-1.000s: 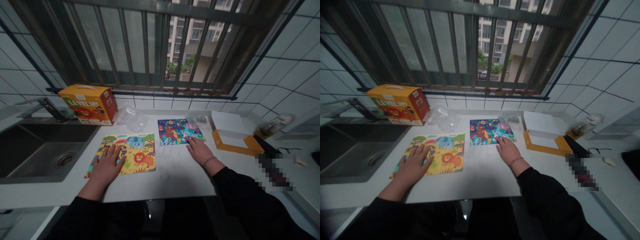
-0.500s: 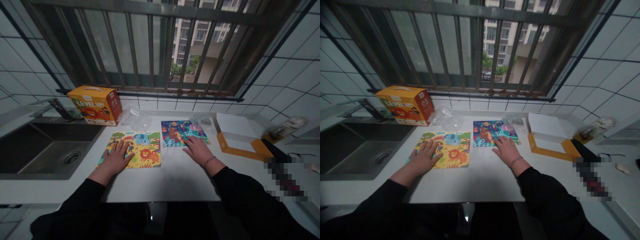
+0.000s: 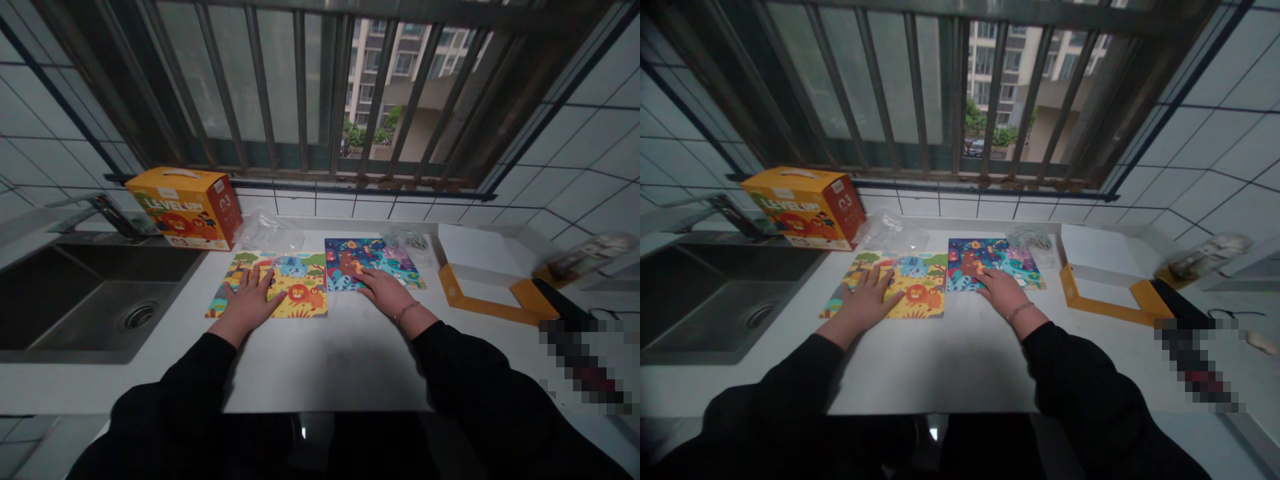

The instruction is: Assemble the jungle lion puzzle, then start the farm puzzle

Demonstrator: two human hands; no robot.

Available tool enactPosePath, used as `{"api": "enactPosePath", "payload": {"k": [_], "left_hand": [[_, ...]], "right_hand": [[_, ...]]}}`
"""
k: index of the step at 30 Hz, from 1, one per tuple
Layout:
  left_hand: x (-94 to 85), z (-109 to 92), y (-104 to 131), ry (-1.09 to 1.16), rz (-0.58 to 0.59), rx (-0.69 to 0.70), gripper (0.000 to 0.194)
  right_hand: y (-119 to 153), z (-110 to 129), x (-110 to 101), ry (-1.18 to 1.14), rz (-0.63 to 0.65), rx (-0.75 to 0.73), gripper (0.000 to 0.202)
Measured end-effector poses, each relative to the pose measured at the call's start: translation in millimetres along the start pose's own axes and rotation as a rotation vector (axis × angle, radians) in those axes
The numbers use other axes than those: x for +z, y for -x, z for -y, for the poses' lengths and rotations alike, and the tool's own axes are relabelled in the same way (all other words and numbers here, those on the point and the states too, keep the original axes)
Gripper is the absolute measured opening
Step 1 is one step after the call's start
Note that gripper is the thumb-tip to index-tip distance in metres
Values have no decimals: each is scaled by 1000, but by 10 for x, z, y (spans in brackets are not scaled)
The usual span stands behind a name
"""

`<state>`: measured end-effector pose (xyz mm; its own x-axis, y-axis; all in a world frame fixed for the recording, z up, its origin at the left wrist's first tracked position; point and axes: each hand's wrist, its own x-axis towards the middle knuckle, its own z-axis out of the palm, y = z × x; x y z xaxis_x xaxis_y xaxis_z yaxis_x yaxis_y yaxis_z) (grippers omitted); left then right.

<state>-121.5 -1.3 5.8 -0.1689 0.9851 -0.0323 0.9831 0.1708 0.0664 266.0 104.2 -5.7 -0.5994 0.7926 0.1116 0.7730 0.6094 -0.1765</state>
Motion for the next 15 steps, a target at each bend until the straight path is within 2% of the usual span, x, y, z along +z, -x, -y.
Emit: {"api": "enactPosePath", "payload": {"k": [10, 12, 15], "left_hand": [[1, -42, -542, 15, -46, 17, 83], [-1, -37, -629, 30, -60, 24, 82], [-4, -31, -746, 54, -85, 35, 79]], "right_hand": [[-129, -92, -6, 8, 5, 24, 45], [-116, -125, -41, 4, -72, 82, 44], [-84, -221, -98, 49, -288, 344, 49]]}}
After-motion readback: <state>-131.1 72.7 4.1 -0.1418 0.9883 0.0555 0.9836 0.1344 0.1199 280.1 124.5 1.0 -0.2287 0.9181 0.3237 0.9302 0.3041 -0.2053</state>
